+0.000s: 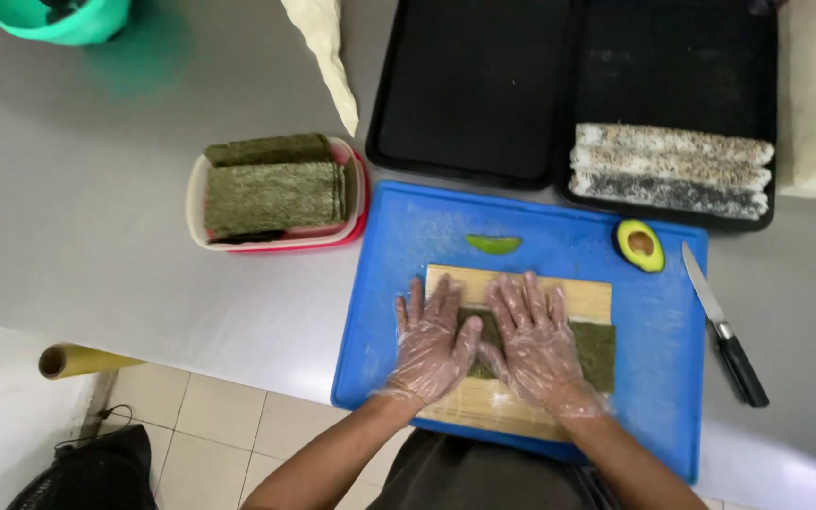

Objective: Assembling a sushi roll by spreading rice on a nori sheet, adding sliced avocado, and rolling it using a bamboo mat.

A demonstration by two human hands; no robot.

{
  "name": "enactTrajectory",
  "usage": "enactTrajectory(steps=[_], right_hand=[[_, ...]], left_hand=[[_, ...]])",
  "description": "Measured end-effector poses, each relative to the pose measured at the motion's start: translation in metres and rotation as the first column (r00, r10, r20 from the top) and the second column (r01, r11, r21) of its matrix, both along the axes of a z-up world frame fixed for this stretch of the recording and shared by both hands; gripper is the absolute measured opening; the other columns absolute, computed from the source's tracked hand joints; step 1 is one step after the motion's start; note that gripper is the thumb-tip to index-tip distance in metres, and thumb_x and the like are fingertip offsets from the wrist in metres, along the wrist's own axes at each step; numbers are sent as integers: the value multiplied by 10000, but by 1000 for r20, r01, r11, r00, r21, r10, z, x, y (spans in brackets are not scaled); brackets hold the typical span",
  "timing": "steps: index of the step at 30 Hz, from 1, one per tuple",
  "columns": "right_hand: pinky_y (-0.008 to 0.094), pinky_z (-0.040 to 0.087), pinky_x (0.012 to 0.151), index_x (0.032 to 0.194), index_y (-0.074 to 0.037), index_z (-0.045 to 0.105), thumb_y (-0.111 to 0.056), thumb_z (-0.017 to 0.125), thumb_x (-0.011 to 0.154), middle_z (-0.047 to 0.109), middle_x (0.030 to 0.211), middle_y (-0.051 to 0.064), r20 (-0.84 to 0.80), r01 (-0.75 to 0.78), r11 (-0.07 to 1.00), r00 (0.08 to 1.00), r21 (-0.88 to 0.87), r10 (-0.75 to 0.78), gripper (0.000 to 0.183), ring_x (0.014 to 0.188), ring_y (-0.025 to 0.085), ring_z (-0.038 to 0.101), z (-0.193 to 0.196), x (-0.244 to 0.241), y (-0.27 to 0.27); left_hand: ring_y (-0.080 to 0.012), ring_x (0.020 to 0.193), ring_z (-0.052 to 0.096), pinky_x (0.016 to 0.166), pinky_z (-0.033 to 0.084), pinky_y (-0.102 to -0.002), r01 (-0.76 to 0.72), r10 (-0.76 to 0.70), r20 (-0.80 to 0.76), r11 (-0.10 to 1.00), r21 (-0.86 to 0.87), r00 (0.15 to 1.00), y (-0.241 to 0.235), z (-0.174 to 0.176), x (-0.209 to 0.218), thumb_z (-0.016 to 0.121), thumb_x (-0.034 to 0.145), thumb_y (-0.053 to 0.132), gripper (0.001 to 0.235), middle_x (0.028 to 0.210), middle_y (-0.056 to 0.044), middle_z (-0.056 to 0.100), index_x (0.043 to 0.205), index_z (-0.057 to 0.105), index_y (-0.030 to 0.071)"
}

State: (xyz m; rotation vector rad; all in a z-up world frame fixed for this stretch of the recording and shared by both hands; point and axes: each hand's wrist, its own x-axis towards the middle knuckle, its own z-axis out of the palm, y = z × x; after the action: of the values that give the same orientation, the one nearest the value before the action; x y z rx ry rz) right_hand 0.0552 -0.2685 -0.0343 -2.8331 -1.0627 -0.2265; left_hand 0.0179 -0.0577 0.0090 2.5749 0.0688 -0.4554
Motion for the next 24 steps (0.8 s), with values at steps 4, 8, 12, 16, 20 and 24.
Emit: enactTrajectory(steps=[4, 8, 12, 16, 20, 24], right_hand=[[703, 161, 1386, 1819, -131, 237, -647, 410, 1116, 211, 1909, 91, 40, -72, 989, 997, 131, 67, 889, 1767, 440, 152, 3, 3, -5], [560, 347, 1407, 1784, -58, 271, -378, 709, 1066, 314, 1853, 184, -49, -65, 861, 993, 504, 104, 899, 1722, 429, 335, 36, -1, -18], [306, 387, 1368, 1795, -122, 319, -310, 833, 961, 391, 1830, 98, -62, 128, 761, 991, 636, -115, 997, 1701, 207, 418, 47, -16, -49], [481, 574, 1175, 1672, -93, 456, -181, 749, 971, 555, 1688, 223, -328, 534, 445, 825, 718, -460, 765, 1402, 368, 674, 87, -32, -72], [425, 615, 1036, 1550, -86, 559, -238, 734, 999, 685, 1510, 153, -436, 708, 338, 669, 620, -602, 597, 1177, 275, 759, 63, -41, -113], [428, 633, 980, 1557, -125, 572, -269, 743, 969, 700, 1505, 90, -574, 809, 246, 560, 534, -597, 628, 1158, 258, 795, 59, -44, -120]], left_hand=[[-381, 1427, 534, 1233, 335, -539, -124, 292, 604, 944, -305, 741, 52, 25, 64, 495, 1162, 494, 497, 1428, -167, 677, 1344, 695, 77], [-255, 1130, 794, 1031, 575, -426, -392, 606, 384, 770, -503, 696, 128, 20, 190, 688, 1028, 526, 396, 1158, -84, 845, 1140, 799, 163], [-259, 743, 788, 749, 629, -424, -570, 674, 81, 678, -464, 735, 230, -28, 331, 488, 1088, 575, 544, 798, -88, 768, 810, 696, 156], [-457, 1124, 781, 913, 573, -540, -788, 811, 238, 580, -204, 535, 307, -88, 404, 739, 875, 616, 584, 1159, -175, 839, 1187, 831, 131], [-454, 1264, 725, 1043, 554, -518, -855, 863, 137, 503, -125, 487, 296, -56, 411, 862, 811, 568, 825, 1370, -214, 753, 1405, 643, 39], [-390, 1265, 721, 1050, 535, -456, -837, 836, 51, 547, 11, 546, 317, -67, 439, 855, 941, 590, 789, 1401, -146, 753, 1454, 663, 22]])
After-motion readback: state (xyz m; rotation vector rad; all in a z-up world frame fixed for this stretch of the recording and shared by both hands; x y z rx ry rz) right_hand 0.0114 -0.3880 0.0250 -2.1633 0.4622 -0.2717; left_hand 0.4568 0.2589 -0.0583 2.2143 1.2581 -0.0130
